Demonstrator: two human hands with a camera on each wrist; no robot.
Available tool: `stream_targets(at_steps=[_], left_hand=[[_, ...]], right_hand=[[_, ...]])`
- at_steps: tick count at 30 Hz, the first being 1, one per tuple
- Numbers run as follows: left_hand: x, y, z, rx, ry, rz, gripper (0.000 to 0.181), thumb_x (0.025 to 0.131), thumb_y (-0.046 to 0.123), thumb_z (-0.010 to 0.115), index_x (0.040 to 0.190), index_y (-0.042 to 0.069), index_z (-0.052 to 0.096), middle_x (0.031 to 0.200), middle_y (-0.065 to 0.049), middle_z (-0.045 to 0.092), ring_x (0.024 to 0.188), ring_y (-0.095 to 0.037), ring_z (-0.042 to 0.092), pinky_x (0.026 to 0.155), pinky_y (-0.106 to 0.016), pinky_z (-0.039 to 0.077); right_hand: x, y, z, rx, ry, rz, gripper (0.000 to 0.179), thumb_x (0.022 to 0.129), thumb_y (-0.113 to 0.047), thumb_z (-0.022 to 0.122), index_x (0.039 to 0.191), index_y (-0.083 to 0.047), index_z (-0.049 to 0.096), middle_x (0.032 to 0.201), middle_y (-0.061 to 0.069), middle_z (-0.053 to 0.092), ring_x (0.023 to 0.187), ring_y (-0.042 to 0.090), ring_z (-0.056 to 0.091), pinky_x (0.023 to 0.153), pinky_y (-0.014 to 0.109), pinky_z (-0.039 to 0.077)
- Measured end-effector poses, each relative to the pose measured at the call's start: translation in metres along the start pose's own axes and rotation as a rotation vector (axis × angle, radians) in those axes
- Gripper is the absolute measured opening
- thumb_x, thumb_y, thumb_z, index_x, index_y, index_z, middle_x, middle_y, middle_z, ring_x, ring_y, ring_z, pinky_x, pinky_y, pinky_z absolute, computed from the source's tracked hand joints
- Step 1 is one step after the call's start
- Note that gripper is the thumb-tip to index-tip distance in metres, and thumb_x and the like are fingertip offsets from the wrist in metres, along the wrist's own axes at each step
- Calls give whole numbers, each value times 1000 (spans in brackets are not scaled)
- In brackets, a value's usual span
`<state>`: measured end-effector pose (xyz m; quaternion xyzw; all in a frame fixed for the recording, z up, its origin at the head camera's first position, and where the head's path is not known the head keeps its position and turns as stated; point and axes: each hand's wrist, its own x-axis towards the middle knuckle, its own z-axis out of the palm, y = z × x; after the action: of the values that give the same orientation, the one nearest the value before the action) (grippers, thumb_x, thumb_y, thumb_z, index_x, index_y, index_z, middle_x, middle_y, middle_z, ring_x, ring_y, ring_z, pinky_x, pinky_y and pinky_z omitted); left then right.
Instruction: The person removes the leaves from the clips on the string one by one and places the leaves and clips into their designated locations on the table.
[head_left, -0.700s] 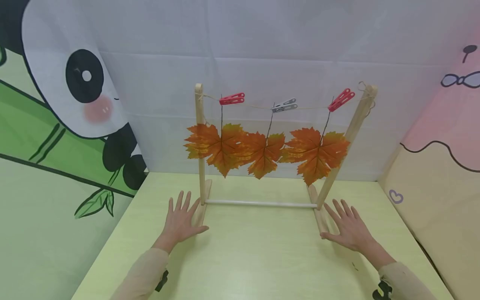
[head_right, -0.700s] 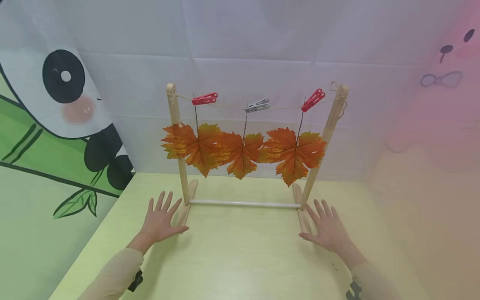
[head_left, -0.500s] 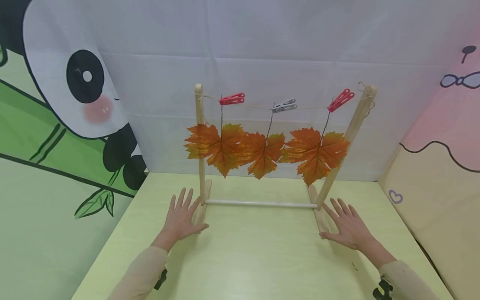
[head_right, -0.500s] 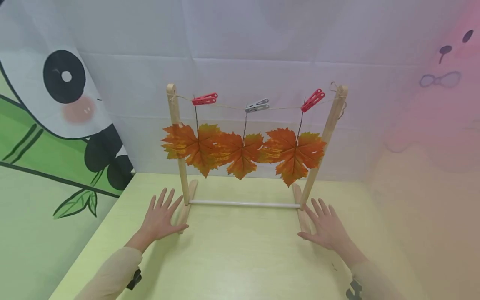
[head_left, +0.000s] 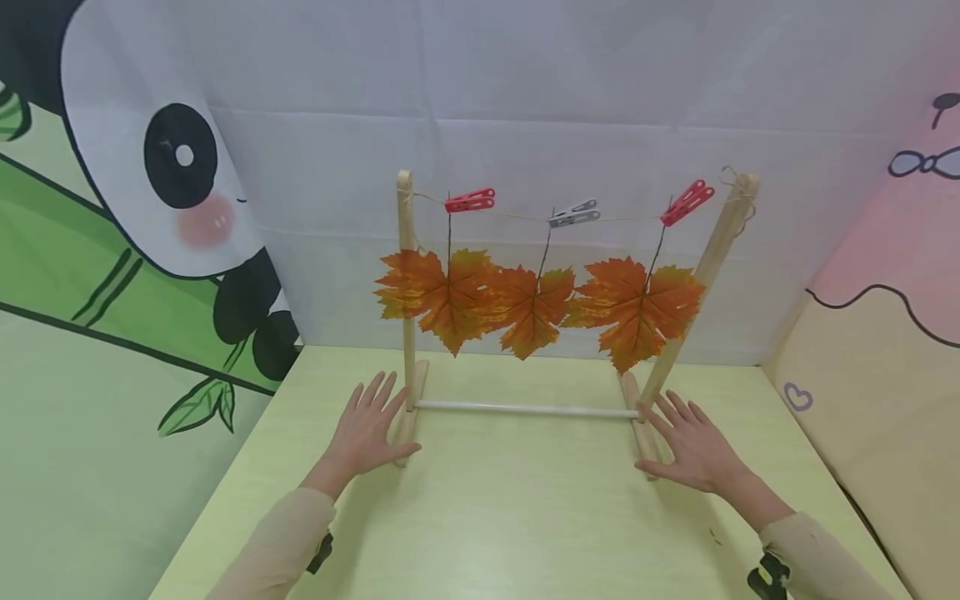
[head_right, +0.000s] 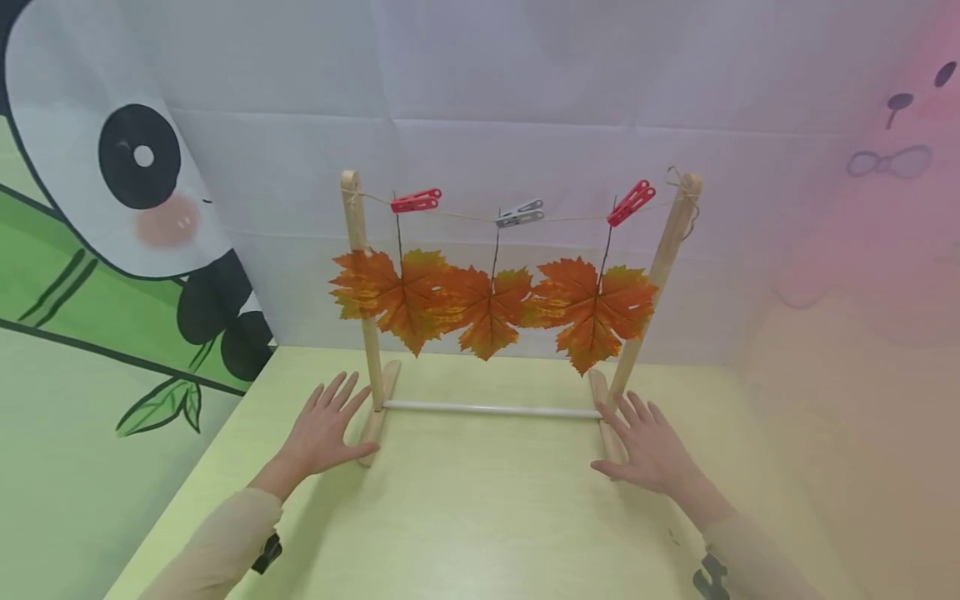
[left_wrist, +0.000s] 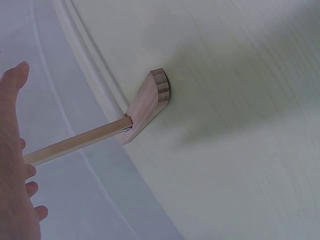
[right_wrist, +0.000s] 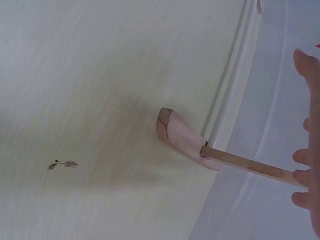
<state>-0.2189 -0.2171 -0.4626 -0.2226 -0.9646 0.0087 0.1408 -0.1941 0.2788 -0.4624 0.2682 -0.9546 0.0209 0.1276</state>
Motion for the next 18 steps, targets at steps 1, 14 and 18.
stream_targets(at_steps=[1, 14, 18], left_hand=[[1, 0, -1, -7, 5, 4, 85, 71, 62, 60, 133, 6, 44, 143, -19, 30, 132, -36, 23, 103, -54, 21], [11, 4, -14, -117, 117, 57, 83, 70, 51, 69, 134, 5, 42, 134, -17, 43, 122, -35, 39, 97, -51, 34], [16, 5, -18, -152, 132, 61, 82, 70, 49, 70, 133, 6, 43, 130, -17, 46, 119, -35, 41, 95, -51, 36]], right_hand=[[1, 0, -1, 3, 1, -7, 81, 75, -61, 57, 133, -5, 44, 134, 24, 42, 125, 42, 32, 98, 55, 29], [18, -6, -19, 93, 9, -88, 78, 75, -52, 65, 132, -3, 44, 129, 23, 47, 117, 39, 45, 93, 52, 37], [25, -8, -25, 100, 0, -92, 79, 75, -53, 64, 134, -5, 43, 128, 21, 48, 115, 38, 47, 91, 52, 39]])
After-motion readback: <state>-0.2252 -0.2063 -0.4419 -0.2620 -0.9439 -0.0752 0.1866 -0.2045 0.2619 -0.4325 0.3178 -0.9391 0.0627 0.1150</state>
